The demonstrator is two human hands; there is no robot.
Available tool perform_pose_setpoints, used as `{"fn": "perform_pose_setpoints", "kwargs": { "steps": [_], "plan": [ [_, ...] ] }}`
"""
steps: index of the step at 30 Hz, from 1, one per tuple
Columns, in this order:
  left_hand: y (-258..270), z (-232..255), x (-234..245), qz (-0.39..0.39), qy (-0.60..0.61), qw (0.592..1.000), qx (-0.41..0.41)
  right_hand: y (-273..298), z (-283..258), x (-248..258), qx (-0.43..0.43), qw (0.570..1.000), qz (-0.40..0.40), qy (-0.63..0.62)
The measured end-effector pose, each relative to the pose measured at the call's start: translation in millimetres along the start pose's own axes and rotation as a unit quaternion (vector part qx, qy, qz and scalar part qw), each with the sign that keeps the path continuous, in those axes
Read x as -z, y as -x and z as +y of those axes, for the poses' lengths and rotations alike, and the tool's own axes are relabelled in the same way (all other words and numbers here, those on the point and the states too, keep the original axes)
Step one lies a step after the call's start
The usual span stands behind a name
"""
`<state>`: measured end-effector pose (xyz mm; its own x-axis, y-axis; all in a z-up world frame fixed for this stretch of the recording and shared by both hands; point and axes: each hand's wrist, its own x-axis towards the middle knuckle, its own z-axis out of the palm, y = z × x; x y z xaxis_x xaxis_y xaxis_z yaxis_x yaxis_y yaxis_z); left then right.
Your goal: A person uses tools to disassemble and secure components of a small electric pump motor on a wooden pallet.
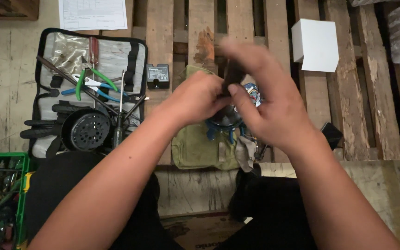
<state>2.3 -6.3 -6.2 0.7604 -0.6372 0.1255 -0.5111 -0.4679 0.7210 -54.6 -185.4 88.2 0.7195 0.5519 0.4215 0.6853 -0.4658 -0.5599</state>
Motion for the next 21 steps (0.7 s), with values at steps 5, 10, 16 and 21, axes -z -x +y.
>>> {"fn": "perform_pose_setpoints", "kwargs": {
  "steps": [5,10,16,21],
  "plan": [
    [8,3,9,-0.046,-0.019,0.999,-0.010,-9,-16,6,-0.026,0.996,-0.031,0.079],
    [12,-19,-15,-0.115,-0.067,0.990,0.035,-13,-19,16,-0.063,0.994,-0.038,0.077],
    [11,-15,-15,-0.090,-0.017,0.994,0.060,-15,-19,10,-0.060,0.984,-0.015,0.168],
    [12,-12,-12,-0.085,0.001,0.995,0.048,-13,-8,-4,-0.043,0.964,0.047,0.258]
  ]
}}
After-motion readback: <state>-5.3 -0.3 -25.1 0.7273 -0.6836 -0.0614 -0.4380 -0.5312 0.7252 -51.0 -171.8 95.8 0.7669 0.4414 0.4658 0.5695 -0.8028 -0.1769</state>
